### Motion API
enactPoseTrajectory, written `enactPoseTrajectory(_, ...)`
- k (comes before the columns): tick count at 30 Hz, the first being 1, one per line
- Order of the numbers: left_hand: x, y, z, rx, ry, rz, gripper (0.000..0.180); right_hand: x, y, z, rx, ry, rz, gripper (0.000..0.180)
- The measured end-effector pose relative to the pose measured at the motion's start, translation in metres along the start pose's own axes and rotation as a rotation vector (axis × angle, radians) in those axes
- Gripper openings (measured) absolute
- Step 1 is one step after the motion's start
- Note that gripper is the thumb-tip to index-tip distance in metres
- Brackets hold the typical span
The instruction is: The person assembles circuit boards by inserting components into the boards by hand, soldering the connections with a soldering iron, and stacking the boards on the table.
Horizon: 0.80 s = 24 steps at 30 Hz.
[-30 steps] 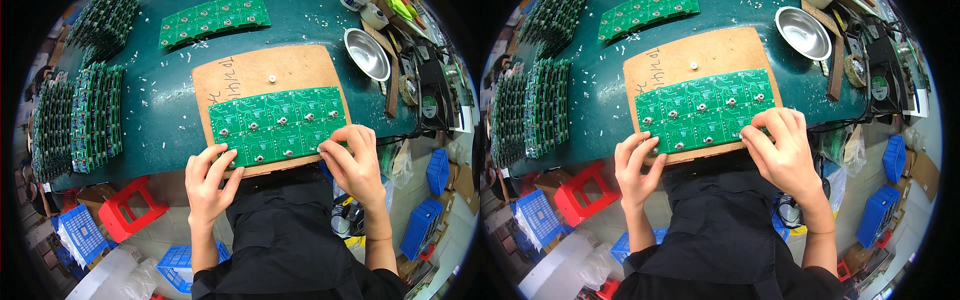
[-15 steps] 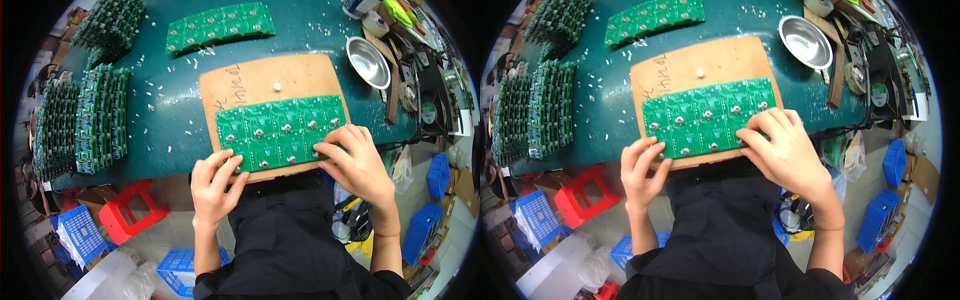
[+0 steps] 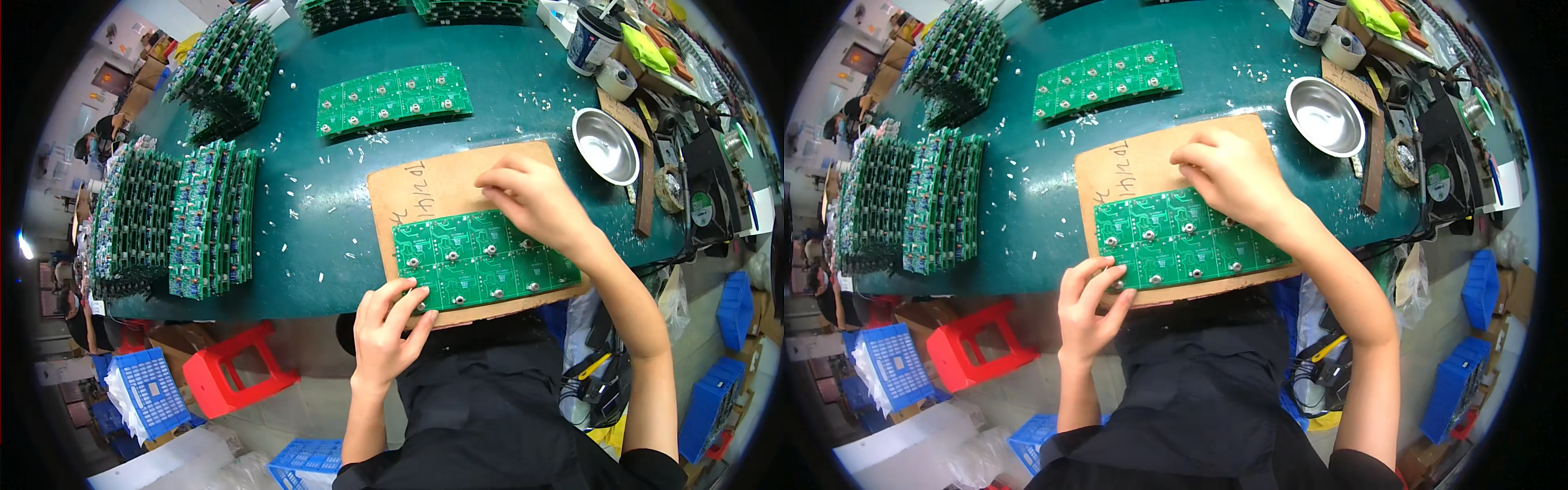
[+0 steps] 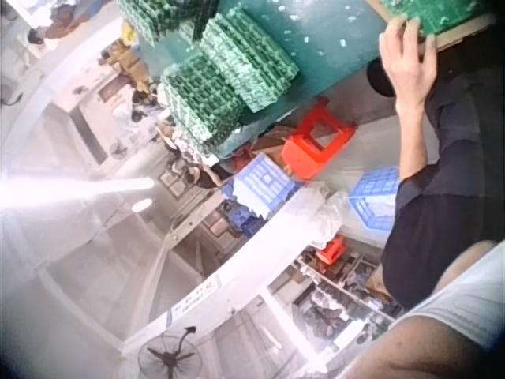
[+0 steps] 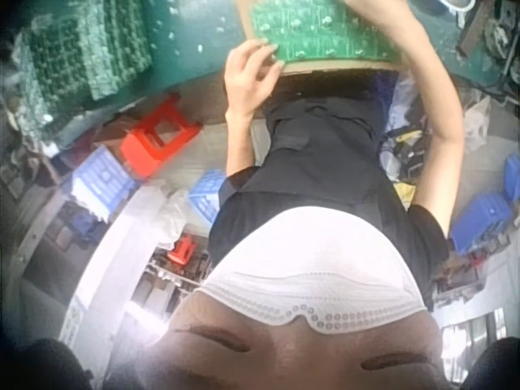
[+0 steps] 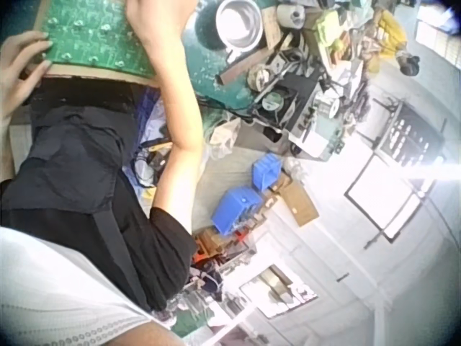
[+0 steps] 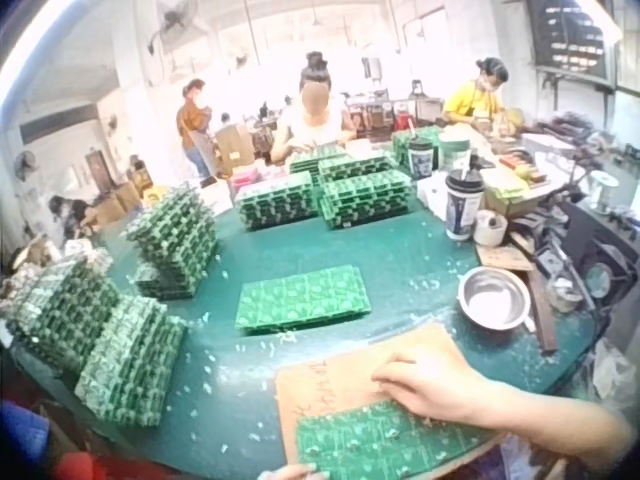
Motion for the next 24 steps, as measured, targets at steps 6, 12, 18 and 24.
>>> enactPoseTrajectory(6,-0.005,-0.024,-0.038,-0.230,-0.080,0.001,0.033,-0.039,-0.060,0.067,0.165,0.092,-0.119,0.026)
enactPoseTrajectory(12,-0.011,0.049,-0.063,-0.941,-0.617,0.639,0.023,-0.064,-0.044,0.118,0.204,0.083,-0.181,0.038)
enactPoseTrajectory(18,-0.029,0.049,-0.047,-0.922,-0.418,0.747,0.010,-0.122,-0.038,0.083,0.441,0.189,-0.407,0.020)
enactPoseTrajectory(24,-0.076,0.084,0.009,-0.102,-0.237,0.698,0.009,-0.200,0.010,0.071,0.614,0.490,-0.353,0.017)
Point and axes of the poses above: each hand's wrist, its own x-axis towards the middle knuckle, its own y-axis out of the palm, z = x × y, the point moved 5 cm from there along x, towards the middle knuckle, and after that the axes turned 15 degrees about -y, right-handed, at the moved point
